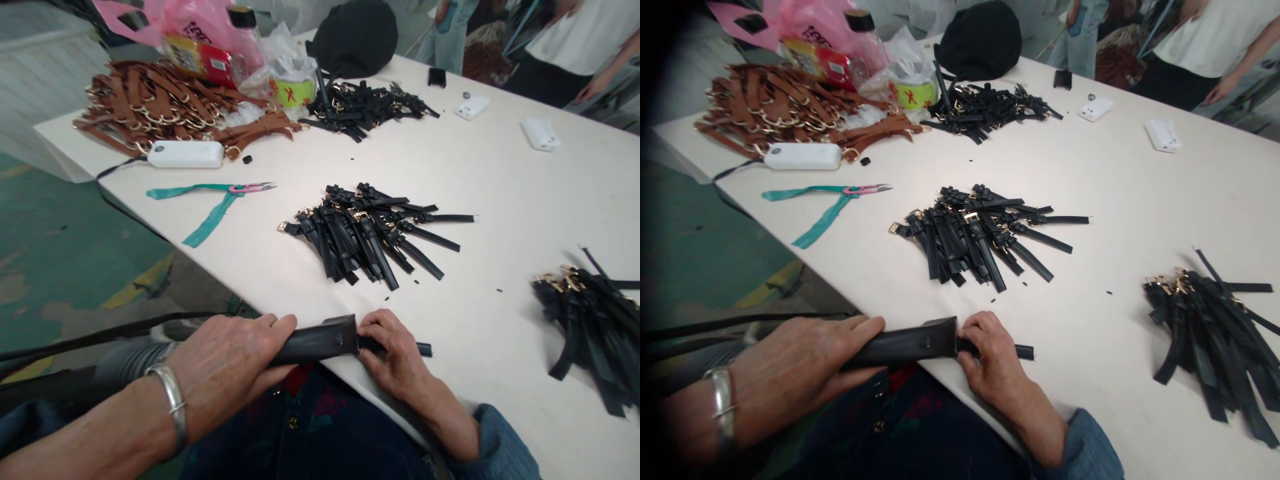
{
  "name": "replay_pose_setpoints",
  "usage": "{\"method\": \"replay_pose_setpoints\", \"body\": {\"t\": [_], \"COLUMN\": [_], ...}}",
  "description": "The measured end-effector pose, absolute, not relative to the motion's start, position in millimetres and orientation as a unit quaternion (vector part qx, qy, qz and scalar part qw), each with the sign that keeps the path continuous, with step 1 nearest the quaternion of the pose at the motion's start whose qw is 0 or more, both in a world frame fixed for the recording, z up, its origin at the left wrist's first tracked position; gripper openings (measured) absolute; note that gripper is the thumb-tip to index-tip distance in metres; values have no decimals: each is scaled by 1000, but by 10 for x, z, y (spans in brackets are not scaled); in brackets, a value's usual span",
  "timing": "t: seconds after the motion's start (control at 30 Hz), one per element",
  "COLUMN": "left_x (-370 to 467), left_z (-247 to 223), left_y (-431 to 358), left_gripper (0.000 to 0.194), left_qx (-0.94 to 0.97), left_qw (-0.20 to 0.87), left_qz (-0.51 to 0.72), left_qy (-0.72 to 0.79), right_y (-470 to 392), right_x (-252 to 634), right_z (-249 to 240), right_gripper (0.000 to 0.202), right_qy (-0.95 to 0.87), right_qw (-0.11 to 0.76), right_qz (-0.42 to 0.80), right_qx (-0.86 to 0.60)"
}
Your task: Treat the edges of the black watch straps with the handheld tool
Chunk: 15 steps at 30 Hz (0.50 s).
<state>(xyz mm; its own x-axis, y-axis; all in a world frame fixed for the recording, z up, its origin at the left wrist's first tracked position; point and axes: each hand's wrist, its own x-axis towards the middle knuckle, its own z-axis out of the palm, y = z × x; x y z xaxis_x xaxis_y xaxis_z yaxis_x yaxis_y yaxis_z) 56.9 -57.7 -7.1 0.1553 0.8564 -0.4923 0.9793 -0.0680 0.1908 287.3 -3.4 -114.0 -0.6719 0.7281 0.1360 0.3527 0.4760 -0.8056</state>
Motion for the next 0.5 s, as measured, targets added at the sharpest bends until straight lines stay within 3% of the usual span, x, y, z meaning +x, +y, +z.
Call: {"method": "replay_pose_setpoints", "body": {"t": [0.5], "left_x": [378], "left_z": [-18], "left_y": [-691], "left_gripper": [24], "left_qx": [704], "left_qw": [259], "left_qz": [-159], "left_qy": [642], "right_y": [-54], "right_x": [2856], "right_z": [-1149], "right_gripper": [27], "right_qy": [-832], "right_qw": [247], "right_qz": [379], "right_qx": [-322]}}
